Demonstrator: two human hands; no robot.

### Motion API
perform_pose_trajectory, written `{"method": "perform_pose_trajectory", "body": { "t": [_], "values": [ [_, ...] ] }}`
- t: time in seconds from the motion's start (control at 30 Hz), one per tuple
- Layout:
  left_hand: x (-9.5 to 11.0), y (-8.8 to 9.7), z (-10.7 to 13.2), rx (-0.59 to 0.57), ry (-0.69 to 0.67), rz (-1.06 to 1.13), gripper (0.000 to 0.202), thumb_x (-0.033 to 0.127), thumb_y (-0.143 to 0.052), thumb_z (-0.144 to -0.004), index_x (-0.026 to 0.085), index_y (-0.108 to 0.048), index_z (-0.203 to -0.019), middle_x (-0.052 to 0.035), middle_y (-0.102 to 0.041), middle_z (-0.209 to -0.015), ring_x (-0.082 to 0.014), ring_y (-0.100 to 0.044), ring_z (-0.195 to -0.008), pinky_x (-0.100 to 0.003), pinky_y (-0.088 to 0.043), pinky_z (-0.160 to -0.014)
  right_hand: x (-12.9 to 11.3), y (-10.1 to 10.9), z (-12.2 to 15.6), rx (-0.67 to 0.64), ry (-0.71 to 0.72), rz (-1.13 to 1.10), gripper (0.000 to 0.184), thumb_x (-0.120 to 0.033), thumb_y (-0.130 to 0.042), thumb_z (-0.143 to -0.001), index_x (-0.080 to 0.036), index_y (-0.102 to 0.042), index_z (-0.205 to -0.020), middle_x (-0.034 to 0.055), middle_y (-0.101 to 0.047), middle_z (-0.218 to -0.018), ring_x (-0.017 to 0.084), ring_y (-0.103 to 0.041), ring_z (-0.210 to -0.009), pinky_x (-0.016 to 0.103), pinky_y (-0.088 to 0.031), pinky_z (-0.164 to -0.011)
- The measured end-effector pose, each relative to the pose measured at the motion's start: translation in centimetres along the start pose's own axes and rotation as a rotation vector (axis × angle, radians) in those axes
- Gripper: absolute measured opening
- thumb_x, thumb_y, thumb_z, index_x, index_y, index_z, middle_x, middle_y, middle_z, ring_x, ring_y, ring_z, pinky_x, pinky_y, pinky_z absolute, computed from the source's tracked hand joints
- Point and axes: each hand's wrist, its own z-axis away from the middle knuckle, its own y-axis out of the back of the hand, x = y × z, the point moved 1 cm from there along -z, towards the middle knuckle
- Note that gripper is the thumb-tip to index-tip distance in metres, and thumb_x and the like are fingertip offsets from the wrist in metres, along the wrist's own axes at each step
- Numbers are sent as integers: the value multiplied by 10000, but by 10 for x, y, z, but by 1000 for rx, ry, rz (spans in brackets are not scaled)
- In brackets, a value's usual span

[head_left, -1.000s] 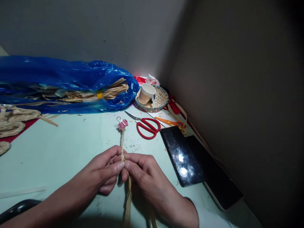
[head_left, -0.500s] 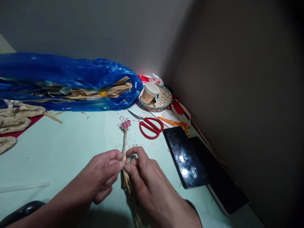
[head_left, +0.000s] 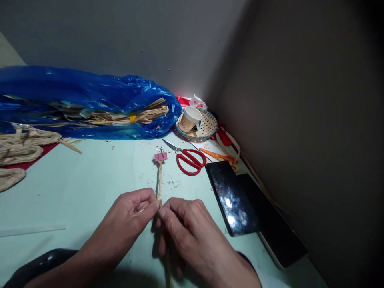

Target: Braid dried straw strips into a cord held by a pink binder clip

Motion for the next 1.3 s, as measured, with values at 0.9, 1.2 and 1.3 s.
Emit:
{"method": "perform_pose_trajectory", "body": {
  "t": [0.9,1.2,1.3],
  "values": [
    [-14,-5,9,-159,234,614,420,510,-767,-779,226,-471,-690,149,-206,-507,-42,-33,-456,-177,-60,-386,-6,15,6,58,48,563,516,-533,-516,-974,-185,-540,-593,23,-542,-588,128,-388,-546,292,-251,-533],
    [-6,-10,9,-96,201,439,520,671,-745,-692,242,-451,-682,182,-190,-452,-30,-33,-422,-157,-57,-360,-3,11,-7,98,293,299,117,-153,-446,-979,-177,-556,-1011,52,-622,-962,172,-575,-880,288,-426,-782],
    [-6,-11,11,-53,178,395,485,653,-688,-757,243,-442,-675,180,-176,-451,-43,-32,-438,-150,-71,-369,-2,6,-16,85,283,154,198,-107,-401,-956,-194,-493,-803,-15,-532,-747,133,-486,-709,256,-372,-669]
  ]
}}
